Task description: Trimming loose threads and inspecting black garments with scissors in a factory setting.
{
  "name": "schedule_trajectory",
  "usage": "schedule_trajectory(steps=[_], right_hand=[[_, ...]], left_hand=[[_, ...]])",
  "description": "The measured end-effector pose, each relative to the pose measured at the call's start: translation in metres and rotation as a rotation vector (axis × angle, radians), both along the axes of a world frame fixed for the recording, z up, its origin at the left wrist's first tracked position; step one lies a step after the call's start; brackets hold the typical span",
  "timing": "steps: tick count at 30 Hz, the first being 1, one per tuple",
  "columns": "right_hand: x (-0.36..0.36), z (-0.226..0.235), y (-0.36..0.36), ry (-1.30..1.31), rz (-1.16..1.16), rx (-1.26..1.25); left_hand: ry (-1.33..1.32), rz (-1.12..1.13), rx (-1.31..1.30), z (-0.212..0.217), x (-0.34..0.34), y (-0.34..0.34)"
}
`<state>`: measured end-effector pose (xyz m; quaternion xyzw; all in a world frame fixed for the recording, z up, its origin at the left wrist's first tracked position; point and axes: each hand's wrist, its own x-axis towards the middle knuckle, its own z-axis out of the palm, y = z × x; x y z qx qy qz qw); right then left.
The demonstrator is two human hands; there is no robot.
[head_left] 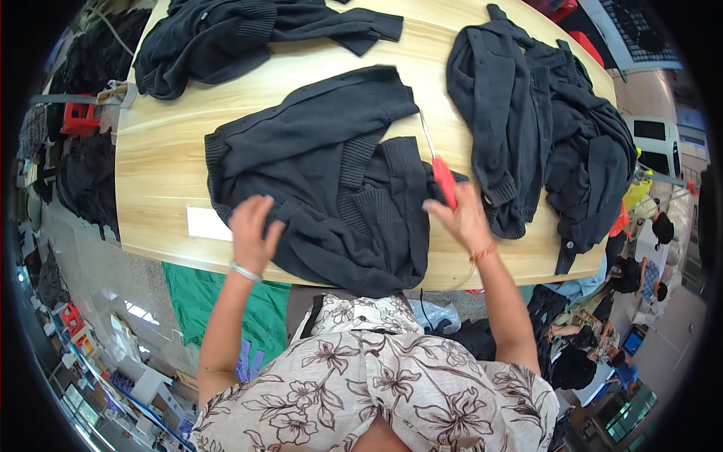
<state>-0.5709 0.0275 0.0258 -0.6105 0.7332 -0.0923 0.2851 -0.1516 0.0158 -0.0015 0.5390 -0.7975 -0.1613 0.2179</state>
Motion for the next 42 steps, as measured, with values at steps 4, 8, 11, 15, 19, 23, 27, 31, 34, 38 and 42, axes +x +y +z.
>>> schedule_trajectory(steps=[4, 8, 11, 15, 19, 23, 27, 31, 34, 38, 42], right_hand=[[0.041, -0.029, 0.045, 0.056, -0.104, 0.039], [0.05, -0.042, 0.033, -0.076, -0.123, 0.008], [0.02, -0.023, 0.026, -0.096, -0.21, -0.188], [-0.049, 0.022, 0.057, 0.067, -0.321, -0.292], [-0.079, 0.006, 0.103, 0.282, -0.278, -0.123], [-0.021, 0.003, 0.072, 0.073, -0.295, -0.239], [0.052, 0.016, 0.016, 0.108, -0.113, -0.114], [0.074, -0.04, -0.008, 0.132, 0.037, -0.02], [0.053, -0.039, -0.008, -0.068, -0.076, -0.192], [-0.017, 0.038, -0.002, -0.325, -0.374, -0.311], [-0.06, 0.033, 0.03, -0.471, -0.367, -0.43]], left_hand=[[-0.039, 0.142, 0.088, -0.024, -0.03, 0.017], [-0.145, 0.093, 0.222, -0.015, -0.051, -0.012], [0.134, -0.193, 0.465, 0.006, -0.036, -0.017], [0.106, -0.17, 0.553, 0.032, 0.01, 0.023], [0.187, -0.046, 0.467, 0.023, -0.006, 0.036], [0.102, 0.166, 0.092, 0.003, -0.063, 0.003], [-0.311, 0.129, 0.507, -0.025, -0.081, -0.012], [0.186, -0.092, 0.547, 0.001, -0.081, -0.01], [0.473, -0.044, 0.266, 0.04, -0.058, 0.005], [0.478, 0.207, 0.068, 0.074, 0.005, 0.038], [0.532, 0.236, 0.519, 0.05, 0.029, 0.068]])
